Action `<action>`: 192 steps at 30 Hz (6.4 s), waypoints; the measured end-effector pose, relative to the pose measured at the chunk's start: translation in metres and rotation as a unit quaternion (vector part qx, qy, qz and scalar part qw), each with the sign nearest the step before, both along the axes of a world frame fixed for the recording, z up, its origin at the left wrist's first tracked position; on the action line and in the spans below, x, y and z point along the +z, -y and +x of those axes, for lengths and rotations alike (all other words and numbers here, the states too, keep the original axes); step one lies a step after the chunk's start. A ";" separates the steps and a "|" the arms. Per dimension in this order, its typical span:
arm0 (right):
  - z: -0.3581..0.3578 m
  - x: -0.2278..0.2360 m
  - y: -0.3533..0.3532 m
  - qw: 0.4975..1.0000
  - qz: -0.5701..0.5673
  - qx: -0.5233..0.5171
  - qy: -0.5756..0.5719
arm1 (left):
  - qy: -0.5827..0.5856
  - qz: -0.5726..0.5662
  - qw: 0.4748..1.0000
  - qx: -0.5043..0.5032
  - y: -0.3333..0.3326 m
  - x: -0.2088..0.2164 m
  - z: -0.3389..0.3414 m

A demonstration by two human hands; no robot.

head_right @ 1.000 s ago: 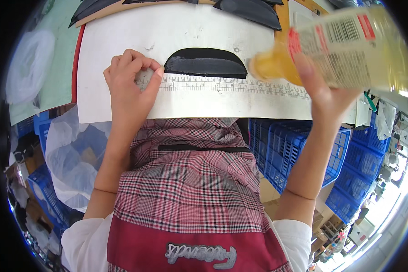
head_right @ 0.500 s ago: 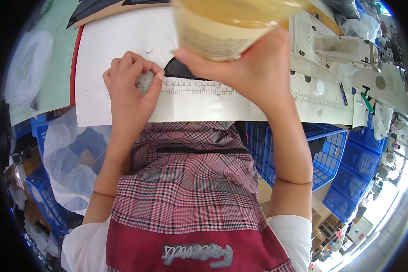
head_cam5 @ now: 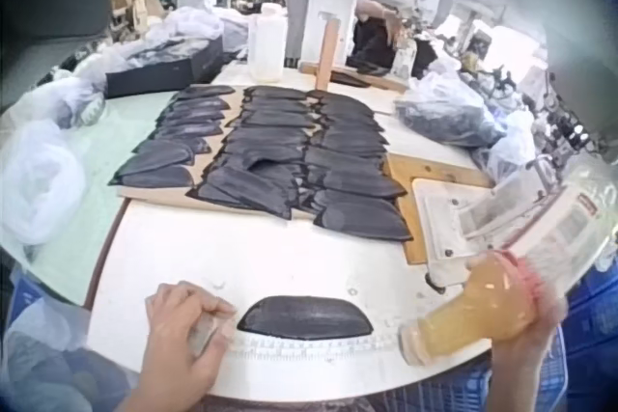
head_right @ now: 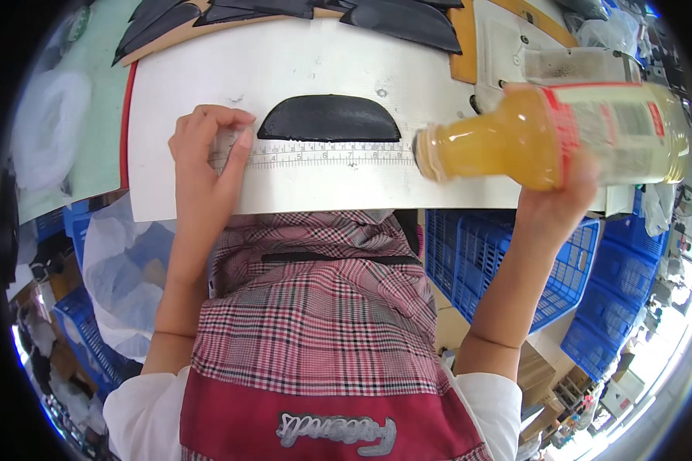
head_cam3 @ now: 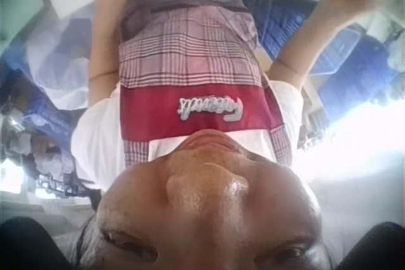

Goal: The person applies adhesive from a bottle to the edges of black semi-circular fabric pieces and places them on a work surface. They then handle a black shoe insole, inspecting its surface and edges, and finally manipulate a small metal object, possibly a sewing machine part or tool.

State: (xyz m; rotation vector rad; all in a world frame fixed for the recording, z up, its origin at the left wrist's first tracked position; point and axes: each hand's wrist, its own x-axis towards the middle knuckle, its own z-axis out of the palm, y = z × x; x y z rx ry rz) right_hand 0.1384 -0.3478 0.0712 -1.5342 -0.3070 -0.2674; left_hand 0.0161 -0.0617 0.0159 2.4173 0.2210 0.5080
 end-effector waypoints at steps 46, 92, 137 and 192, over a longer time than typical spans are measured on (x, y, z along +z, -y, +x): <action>-0.026 -0.045 -0.058 0.954 0.219 0.145 -0.142 | -0.012 0.060 0.996 -0.065 -0.005 0.022 0.004; -0.035 -0.043 -0.068 0.943 0.232 0.189 -0.148 | 0.091 0.175 0.976 -0.088 -0.012 0.018 0.013; -0.047 -0.052 -0.051 0.901 0.212 0.308 -0.219 | -0.130 -0.548 0.798 -0.216 -0.012 0.071 0.063; -0.034 -0.041 -0.057 0.942 0.162 0.230 -0.183 | 0.011 -0.002 0.979 0.202 -0.271 -0.006 0.084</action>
